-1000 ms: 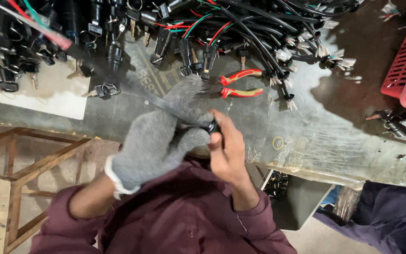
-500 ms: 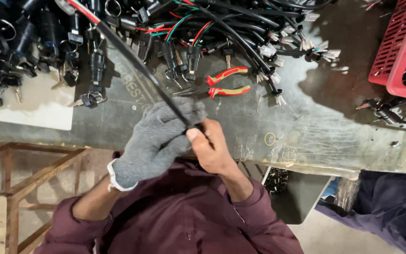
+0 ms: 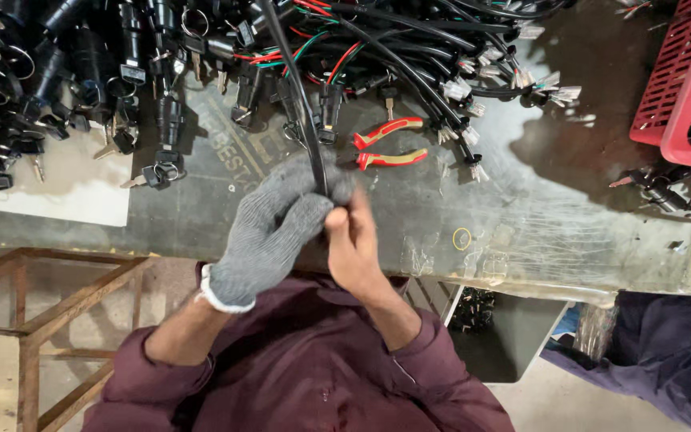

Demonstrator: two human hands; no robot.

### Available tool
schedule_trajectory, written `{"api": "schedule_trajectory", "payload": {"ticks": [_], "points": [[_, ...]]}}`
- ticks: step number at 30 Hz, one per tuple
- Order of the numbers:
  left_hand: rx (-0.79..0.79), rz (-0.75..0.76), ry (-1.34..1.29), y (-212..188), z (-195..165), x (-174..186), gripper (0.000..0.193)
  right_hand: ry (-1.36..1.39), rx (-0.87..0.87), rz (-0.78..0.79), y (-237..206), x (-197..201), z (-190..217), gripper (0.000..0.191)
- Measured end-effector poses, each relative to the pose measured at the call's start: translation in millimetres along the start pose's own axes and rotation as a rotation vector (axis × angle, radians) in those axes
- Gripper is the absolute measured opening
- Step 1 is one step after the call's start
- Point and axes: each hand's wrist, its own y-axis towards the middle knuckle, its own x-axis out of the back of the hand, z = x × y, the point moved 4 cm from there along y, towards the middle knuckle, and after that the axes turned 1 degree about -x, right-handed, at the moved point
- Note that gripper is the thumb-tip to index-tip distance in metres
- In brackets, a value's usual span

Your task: The person works at a bench covered with black cable assemblies, stripping the outer insulation from the end of a cable and separating the inner red, green and black wires by hand. They use red-handled pliers to cut and trim the wire ends and fit the prepared cable end into a black connector body, repeating the preparation on the cable.

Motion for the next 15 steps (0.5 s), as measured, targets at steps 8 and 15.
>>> {"api": "schedule_trajectory", "payload": {"ticks": [8,15], "points": [[0.213,-0.152,-0.192,-4,16,10,0.030,-1.093,0.720,0.101,43,0,164,0.076],[0.086,0.021,-0.094,-4,-6,27,0.018,-1.297,0.457,0.155,65,36,127,0.047]]}}
